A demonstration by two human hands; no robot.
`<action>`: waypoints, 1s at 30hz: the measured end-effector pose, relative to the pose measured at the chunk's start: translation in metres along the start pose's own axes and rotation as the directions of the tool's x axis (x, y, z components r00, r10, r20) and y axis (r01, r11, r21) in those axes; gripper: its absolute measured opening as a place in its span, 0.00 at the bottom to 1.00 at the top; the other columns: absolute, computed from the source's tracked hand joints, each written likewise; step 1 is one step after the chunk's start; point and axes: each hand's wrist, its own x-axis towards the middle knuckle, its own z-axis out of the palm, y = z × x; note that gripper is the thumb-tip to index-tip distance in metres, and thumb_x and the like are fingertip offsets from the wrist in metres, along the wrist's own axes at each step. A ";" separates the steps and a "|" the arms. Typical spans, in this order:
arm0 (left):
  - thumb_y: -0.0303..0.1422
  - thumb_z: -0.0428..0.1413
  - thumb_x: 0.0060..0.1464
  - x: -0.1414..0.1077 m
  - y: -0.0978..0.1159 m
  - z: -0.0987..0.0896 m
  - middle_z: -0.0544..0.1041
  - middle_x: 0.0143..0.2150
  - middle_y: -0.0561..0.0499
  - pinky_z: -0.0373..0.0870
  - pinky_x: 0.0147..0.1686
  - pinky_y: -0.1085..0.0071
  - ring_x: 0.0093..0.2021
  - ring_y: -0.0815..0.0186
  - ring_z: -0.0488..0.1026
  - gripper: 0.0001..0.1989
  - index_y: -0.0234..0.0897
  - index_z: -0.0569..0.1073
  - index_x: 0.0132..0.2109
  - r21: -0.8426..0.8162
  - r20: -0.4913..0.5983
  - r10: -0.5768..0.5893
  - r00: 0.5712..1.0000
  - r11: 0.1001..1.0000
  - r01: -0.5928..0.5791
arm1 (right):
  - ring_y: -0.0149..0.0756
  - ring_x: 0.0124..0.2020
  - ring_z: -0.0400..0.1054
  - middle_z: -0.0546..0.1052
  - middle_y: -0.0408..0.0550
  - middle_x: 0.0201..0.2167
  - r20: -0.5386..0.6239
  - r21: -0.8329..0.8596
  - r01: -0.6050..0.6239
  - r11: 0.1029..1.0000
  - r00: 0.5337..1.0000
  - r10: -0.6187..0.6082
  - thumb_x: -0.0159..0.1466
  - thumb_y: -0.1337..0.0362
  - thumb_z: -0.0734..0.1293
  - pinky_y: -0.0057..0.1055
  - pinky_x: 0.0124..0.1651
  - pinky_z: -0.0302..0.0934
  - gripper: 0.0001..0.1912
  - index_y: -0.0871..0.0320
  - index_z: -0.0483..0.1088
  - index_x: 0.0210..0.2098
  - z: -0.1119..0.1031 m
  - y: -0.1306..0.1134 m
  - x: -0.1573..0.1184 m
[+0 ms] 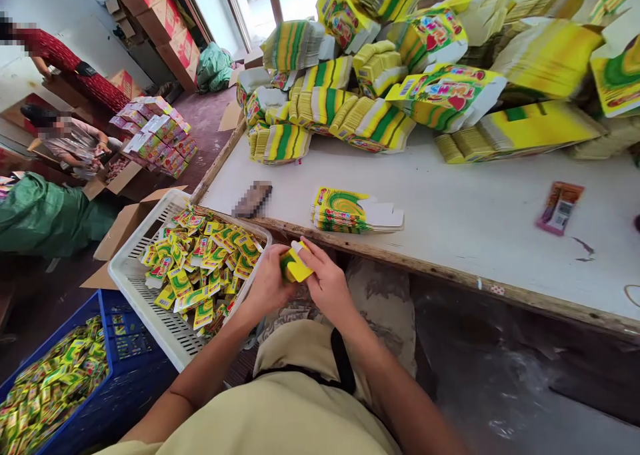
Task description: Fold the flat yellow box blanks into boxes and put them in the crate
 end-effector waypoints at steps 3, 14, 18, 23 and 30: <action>0.27 0.61 0.44 -0.002 0.002 -0.012 0.73 0.49 0.43 0.70 0.49 0.57 0.49 0.54 0.71 0.28 0.37 0.64 0.54 0.016 0.026 -0.027 0.999 1.000 0.026 | 0.47 0.65 0.61 0.56 0.55 0.70 0.142 -0.067 0.038 0.997 0.990 -0.028 0.67 0.67 0.63 0.43 0.61 0.64 0.25 0.51 0.63 0.64 -0.011 0.004 0.002; 0.35 0.64 0.46 0.011 0.004 -0.026 0.78 0.48 0.44 0.71 0.46 0.61 0.46 0.55 0.76 0.28 0.40 0.69 0.55 0.008 0.108 0.034 0.994 0.999 -0.035 | 0.49 0.59 0.68 0.70 0.56 0.60 0.223 -0.067 -0.003 0.998 0.975 0.018 0.62 0.66 0.69 0.48 0.60 0.63 0.12 0.53 0.77 0.45 -0.031 -0.001 0.019; 0.34 0.63 0.46 0.013 0.004 -0.027 0.77 0.49 0.44 0.71 0.47 0.60 0.48 0.55 0.75 0.28 0.40 0.68 0.56 0.043 0.067 0.006 0.998 0.999 -0.008 | 0.48 0.62 0.64 0.65 0.57 0.64 0.137 -0.077 -0.022 0.997 0.990 0.032 0.63 0.65 0.68 0.49 0.62 0.61 0.17 0.53 0.73 0.52 -0.016 -0.001 0.017; 0.36 0.65 0.46 0.014 0.000 -0.036 0.78 0.49 0.45 0.71 0.47 0.61 0.47 0.55 0.76 0.27 0.40 0.70 0.54 0.026 0.124 0.025 0.992 0.999 -0.028 | 0.48 0.60 0.66 0.67 0.59 0.62 0.257 -0.082 0.036 0.996 0.966 -0.014 0.67 0.61 0.64 0.47 0.60 0.63 0.11 0.54 0.76 0.46 -0.029 0.001 0.020; 0.32 0.63 0.44 0.012 0.008 -0.027 0.78 0.49 0.45 0.71 0.47 0.60 0.47 0.55 0.76 0.30 0.40 0.68 0.56 0.047 0.083 0.023 0.996 0.999 -0.027 | 0.48 0.62 0.64 0.68 0.57 0.61 0.110 -0.030 -0.033 0.999 0.993 0.036 0.61 0.62 0.70 0.48 0.62 0.60 0.19 0.53 0.70 0.52 -0.019 -0.004 0.016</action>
